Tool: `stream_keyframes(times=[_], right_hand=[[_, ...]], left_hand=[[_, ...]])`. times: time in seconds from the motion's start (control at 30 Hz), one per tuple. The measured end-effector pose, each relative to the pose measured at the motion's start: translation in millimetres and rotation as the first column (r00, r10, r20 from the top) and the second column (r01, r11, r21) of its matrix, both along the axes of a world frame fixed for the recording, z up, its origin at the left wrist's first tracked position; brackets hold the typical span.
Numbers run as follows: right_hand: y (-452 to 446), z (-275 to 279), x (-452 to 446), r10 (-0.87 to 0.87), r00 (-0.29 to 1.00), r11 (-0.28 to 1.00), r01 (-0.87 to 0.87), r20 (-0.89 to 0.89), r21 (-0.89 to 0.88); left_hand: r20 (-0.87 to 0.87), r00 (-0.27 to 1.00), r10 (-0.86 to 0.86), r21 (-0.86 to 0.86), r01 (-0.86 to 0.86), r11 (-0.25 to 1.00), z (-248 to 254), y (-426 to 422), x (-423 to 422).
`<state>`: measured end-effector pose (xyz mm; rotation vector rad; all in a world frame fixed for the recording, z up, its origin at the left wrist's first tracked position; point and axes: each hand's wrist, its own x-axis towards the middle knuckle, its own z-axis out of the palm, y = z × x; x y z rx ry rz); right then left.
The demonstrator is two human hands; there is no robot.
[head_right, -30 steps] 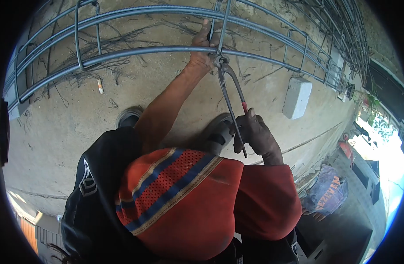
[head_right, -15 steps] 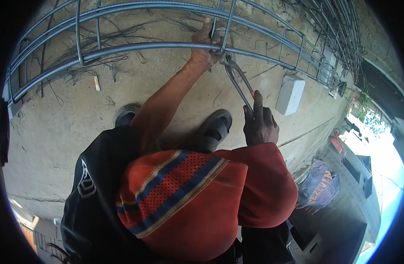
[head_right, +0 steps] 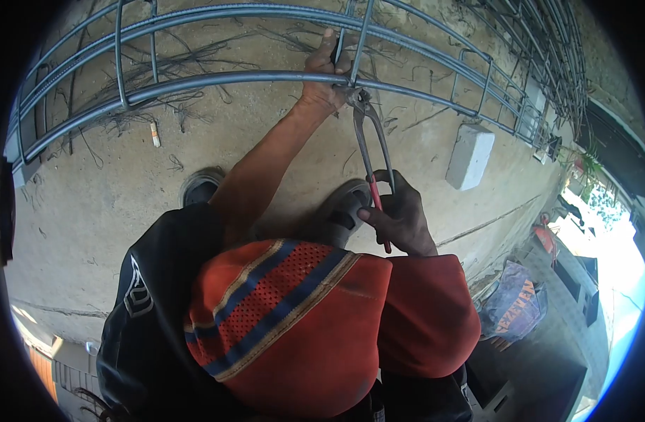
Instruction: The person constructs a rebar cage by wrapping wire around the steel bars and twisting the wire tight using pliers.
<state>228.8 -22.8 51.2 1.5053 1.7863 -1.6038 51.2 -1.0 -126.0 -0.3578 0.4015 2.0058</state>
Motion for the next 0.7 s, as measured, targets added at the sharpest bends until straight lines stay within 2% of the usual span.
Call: stream_keyframes(times=[0.03, 0.07, 0.13, 0.2, 0.27, 0.37, 0.4, 0.43, 0.47, 0.5, 0.57, 0.63, 0.67, 0.7], right_hand=[[-2.1, 8.6, -8.4, 0.093, 0.987, 0.982, -0.112, 0.130, 0.153], [-4.0, 9.1, -7.8, 0.193, 0.976, 0.914, -0.217, 0.102, 0.342], [-5.7, 7.6, -5.1, 0.403, 0.909, 0.649, -0.364, 0.104, 0.668], [3.1, 7.8, -4.5, 0.393, 0.878, 0.492, -0.452, 0.274, 0.744], [10.2, 3.8, -1.5, 0.466, 0.740, 0.087, -0.583, 0.484, 0.808], [-0.8, 7.8, -8.7, 0.309, 0.823, 0.492, -0.567, 0.476, 0.661], [3.6, 4.0, -0.9, 0.263, 0.917, 0.810, -0.378, 0.299, 0.447], [8.1, 0.2, 6.7, 0.084, 0.971, 0.978, -0.123, 0.222, 0.169], [21.2, -3.9, 23.9, -0.183, 0.975, 0.926, 0.214, 0.128, -0.311], [26.3, -6.3, 28.0, -0.446, 0.878, 0.551, 0.424, 0.176, -0.719], [23.7, -16.2, 35.7, -0.413, 0.906, 0.630, 0.362, 0.098, -0.687], [21.8, -15.5, 21.2, -0.432, 0.901, 0.596, 0.317, 0.039, -0.738], [18.3, -7.4, 12.5, -0.272, 0.962, 0.817, 0.213, -0.032, -0.536], [14.7, 0.6, -0.9, -0.089, 0.994, 0.955, 0.068, -0.061, -0.288]], left_hand=[[0.011, 1.000, -0.003, 0.002, 0.003, 1.000, 0.0, 1.0, 0.5], [0.006, 1.000, 0.001, 0.016, -0.001, 1.000, -1.0, 2.6, 1.6], [-0.003, 1.000, 0.019, 0.034, -0.019, 0.999, -4.2, 2.1, 3.2], [-0.018, 0.999, 0.031, 0.019, -0.031, 0.999, -3.5, 1.7, 2.0], [-0.028, 0.999, 0.026, -0.006, -0.026, 1.000, -2.1, 2.0, 1.9], [-0.033, 0.999, 0.019, -0.046, -0.021, 0.999, 0.6, 1.7, 1.0], [-0.040, 0.999, 0.022, -0.045, -0.024, 0.999, -1.0, 3.8, 0.4], [-0.044, 0.999, 0.020, -0.046, -0.022, 0.999, -0.4, 2.5, 0.1], [-0.043, 0.999, 0.017, -0.047, -0.019, 0.999, 0.6, 1.9, -0.6], [-0.042, 0.999, 0.012, -0.047, -0.014, 0.999, 5.2, -0.2, -1.6], [-0.037, 0.999, 0.000, -0.047, -0.002, 0.999, 7.7, -2.1, -3.7], [-0.028, 1.000, -0.003, -0.049, 0.002, 0.999, 6.7, -2.7, -2.9], [-0.026, 1.000, -0.002, -0.056, 0.000, 0.998, 7.9, -1.4, -0.6], [-0.033, 0.999, 0.001, -0.061, -0.003, 0.998, 8.3, 0.5, -1.3]])
